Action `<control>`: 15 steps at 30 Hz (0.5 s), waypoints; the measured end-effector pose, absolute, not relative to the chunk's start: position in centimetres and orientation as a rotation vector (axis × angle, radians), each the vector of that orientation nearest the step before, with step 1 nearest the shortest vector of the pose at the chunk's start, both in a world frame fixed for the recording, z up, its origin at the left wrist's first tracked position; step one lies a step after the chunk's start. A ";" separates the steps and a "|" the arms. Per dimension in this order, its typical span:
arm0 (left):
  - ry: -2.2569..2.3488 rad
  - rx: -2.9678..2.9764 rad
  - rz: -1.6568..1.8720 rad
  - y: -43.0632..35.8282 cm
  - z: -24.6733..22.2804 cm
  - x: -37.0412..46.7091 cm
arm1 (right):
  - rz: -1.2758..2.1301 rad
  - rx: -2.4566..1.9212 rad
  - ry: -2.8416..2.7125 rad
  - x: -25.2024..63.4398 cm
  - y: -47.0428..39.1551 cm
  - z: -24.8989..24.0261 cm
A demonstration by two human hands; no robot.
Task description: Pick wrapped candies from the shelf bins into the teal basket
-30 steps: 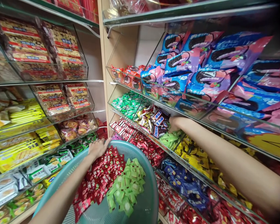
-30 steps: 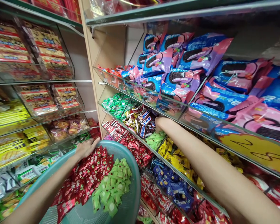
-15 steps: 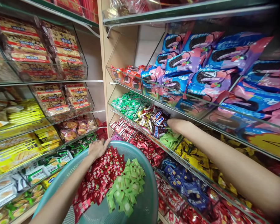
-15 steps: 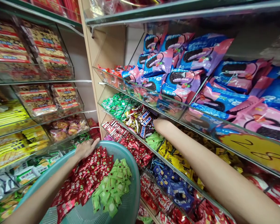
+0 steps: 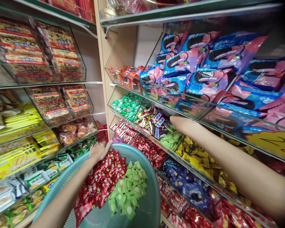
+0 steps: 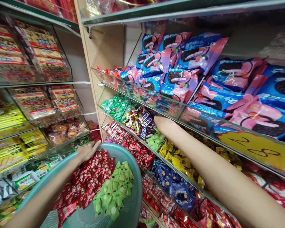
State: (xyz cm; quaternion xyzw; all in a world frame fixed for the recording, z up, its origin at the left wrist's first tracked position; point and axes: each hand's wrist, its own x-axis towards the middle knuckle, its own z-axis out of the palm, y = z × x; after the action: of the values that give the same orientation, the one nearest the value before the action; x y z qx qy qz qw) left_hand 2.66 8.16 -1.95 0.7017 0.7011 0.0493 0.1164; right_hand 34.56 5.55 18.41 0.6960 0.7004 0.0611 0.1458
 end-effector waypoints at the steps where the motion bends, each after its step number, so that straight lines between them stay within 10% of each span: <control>1: 2.050 2.055 0.146 8.1 -1.9 2.7 | 0.196 2.008 2.005 34.4 5.2 18.6; 15: 2.038 2.059 0.123 8.1 -1.3 3.0 | 0.444 1.626 2.355 29.5 -3.5 18.0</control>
State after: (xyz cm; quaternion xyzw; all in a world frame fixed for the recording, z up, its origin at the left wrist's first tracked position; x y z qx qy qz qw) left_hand 3.02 8.06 -1.27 0.7050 0.6976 0.0423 0.1206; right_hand 29.48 -3.47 18.02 0.5572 0.8070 0.1522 0.1227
